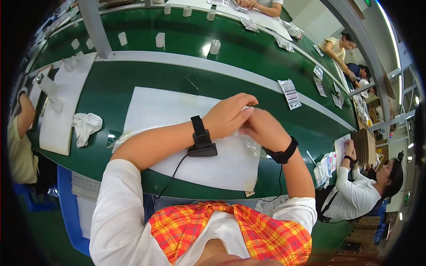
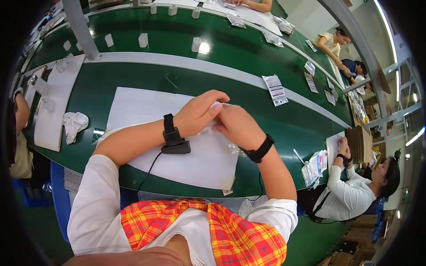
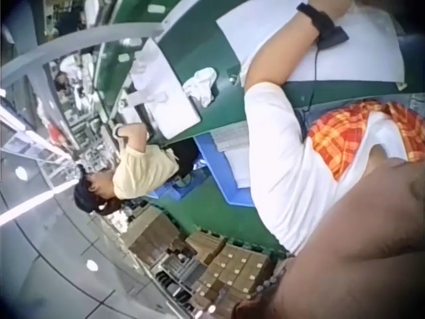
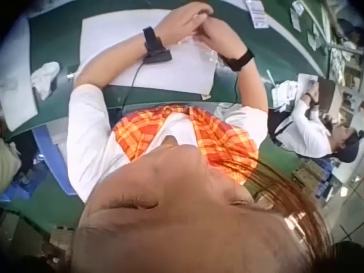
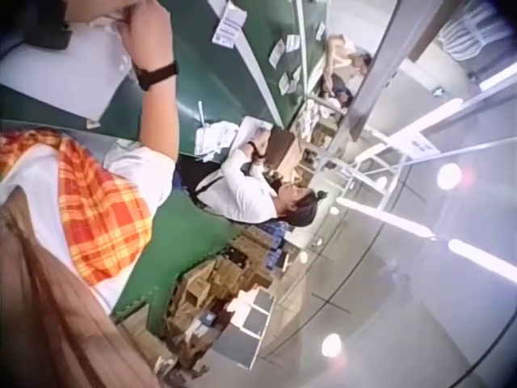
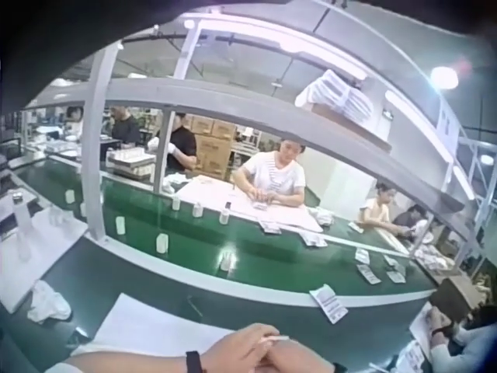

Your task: The person packages power adapters by hand, picking up an adapter and a plastic bag, sliding the adapter into the bag, and placing the packaged item onto a stack of instruction sheets. The person then folds the instruction sheet around the bagged adapter and sets the completed assembly aside.

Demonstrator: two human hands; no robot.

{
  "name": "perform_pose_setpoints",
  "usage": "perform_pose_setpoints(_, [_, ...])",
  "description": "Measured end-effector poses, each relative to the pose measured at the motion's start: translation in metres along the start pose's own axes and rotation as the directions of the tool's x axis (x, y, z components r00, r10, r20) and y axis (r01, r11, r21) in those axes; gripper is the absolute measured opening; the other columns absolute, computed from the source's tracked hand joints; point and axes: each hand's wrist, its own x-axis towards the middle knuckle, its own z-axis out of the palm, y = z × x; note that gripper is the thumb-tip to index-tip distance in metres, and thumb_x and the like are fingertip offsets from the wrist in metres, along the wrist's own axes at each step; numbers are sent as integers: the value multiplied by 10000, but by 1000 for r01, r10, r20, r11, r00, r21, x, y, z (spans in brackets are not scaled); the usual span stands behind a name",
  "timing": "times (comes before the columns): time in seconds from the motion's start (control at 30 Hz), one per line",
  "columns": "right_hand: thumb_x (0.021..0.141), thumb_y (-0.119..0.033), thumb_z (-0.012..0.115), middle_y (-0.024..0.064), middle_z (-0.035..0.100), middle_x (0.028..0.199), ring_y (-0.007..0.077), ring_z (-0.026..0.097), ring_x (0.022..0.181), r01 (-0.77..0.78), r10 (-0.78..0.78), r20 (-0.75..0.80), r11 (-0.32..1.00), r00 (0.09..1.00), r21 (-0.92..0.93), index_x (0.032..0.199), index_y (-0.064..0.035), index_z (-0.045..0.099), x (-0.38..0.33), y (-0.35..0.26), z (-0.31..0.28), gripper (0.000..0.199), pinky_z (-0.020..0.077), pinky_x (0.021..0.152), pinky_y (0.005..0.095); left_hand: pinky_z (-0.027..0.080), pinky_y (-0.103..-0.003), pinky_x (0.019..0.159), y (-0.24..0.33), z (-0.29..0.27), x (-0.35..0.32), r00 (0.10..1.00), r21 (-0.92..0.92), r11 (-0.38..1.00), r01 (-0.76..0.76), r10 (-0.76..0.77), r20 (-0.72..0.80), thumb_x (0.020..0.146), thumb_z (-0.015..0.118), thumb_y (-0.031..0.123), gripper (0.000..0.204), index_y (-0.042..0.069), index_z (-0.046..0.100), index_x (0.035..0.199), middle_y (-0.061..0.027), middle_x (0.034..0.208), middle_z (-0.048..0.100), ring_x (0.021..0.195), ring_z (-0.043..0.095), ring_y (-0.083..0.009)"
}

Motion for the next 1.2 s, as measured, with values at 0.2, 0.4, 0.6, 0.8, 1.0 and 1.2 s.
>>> perform_pose_setpoints(0.2, [765, -69, 697, 179, 636, 952, 354, 614, 887, -155, 103, 229, 963, 968, 221, 998, 16, 598, -5, 2, 17, 267, 487, 793, 402, 486, -396, 849, -21, -3, 1, 865, 30, 899, 437, -430, 257, 972, 437, 169, 266, 8, 560, 1143, -173, 1092, 613, 966, 598, -345])
perform_pose_setpoints(0.4, [779, -88, 691, 185, 640, 984, 328, 614, 933, -136, 113, 190, 984, 975, 116, 1065, 21, 610, -4, -2, 10, 316, 482, 846, 366, 487, -388, 858, -21, 2, 1, 950, 140, 966, 218, -243, 196, 934, 460, 108, 234, 11, 582, 1107, -174, 1060, 635, 979, 606, -345])
perform_pose_setpoints(0.6, [795, -85, 671, 182, 648, 1013, 322, 618, 892, -115, 52, 190, 935, 980, 336, 1087, 17, 619, 12, 25, 2, 314, 488, 832, 354, 490, -393, 872, -14, 2, -1, 995, 27, 997, -69, 70, -63, 855, 491, 29, 297, 11, 614, 1124, -191, 1074, 653, 1012, 611, -353])
perform_pose_setpoints(0.8, [792, -68, 669, 138, 641, 1109, 277, 601, 1002, -372, 195, 478, 874, 857, 311, 1174, 5, 602, 20, 11, 11, 394, 468, 866, 342, 478, -412, 910, -52, -8, 12, 665, 327, 854, 405, -520, 536, 840, 540, 70, 408, 38, 594, 1243, -195, 1265, 587, 1132, 572, -351])
perform_pose_setpoints(1.0, [792, -214, 718, 272, 448, 1368, 374, 469, 1226, 6, 20, 225, 994, 974, -111, 1343, 30, 468, -55, -25, 38, 652, 403, 983, 442, 408, -491, 1022, -42, -8, -19, 767, 509, 854, -110, -253, 590, 819, 634, 226, 537, 14, 554, 1305, -164, 1464, 447, 1311, 450, -336])
perform_pose_setpoints(1.2, [777, -294, 746, 310, 445, 1389, 400, 465, 1286, 145, -98, 556, 989, 825, -41, 1300, 10, 531, -55, -59, -8, 642, 410, 1015, 449, 341, -514, 1074, -5, -7, -6, 701, 619, 780, -92, -391, 597, 823, 657, 298, 593, 14, 511, 1323, -150, 1450, 445, 1333, 414, -327])
